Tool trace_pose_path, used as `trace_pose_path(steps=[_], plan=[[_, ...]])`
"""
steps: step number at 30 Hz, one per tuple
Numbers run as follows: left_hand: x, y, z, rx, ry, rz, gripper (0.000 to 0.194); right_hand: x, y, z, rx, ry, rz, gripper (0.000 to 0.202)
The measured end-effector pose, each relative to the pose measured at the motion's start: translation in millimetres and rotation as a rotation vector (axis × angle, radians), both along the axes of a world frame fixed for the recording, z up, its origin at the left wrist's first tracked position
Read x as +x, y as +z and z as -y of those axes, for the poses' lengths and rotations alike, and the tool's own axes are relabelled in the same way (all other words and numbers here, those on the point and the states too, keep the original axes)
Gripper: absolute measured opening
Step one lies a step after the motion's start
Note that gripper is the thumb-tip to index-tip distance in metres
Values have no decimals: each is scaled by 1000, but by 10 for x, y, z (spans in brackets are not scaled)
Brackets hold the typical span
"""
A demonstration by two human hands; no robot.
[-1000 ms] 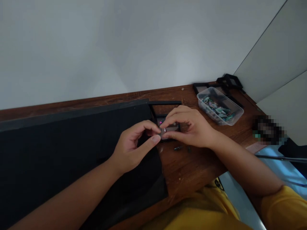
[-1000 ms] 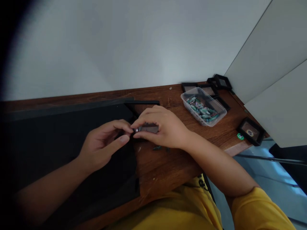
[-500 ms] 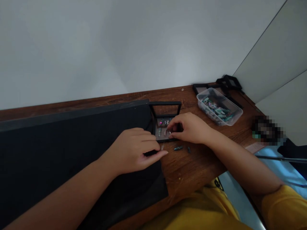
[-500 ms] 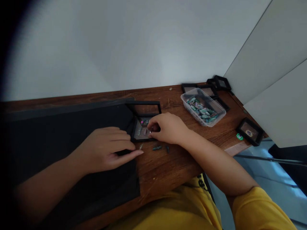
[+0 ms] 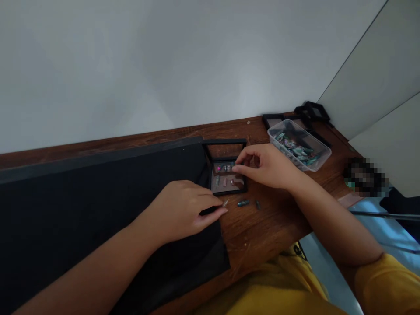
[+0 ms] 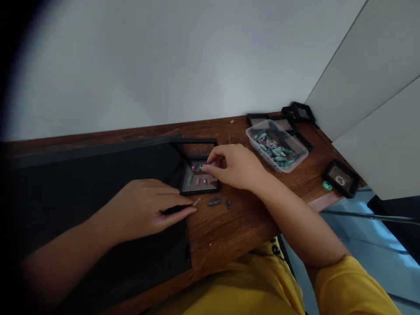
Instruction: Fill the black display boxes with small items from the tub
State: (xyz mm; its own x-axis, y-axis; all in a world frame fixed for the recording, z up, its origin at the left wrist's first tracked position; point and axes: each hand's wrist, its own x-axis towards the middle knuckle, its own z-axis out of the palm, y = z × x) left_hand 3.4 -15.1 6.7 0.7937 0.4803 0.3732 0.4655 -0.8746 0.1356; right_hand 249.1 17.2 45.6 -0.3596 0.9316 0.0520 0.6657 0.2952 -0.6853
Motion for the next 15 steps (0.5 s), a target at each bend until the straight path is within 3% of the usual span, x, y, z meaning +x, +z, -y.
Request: trace_pose_path(steps=[9, 15], plan=[[-7, -8, 2, -374, 44, -60, 23, -5, -7, 22, 5, 46, -30, 17], [7, 64, 10, -607, 95, -118, 21, 9, 1, 41, 31, 95, -55, 19]])
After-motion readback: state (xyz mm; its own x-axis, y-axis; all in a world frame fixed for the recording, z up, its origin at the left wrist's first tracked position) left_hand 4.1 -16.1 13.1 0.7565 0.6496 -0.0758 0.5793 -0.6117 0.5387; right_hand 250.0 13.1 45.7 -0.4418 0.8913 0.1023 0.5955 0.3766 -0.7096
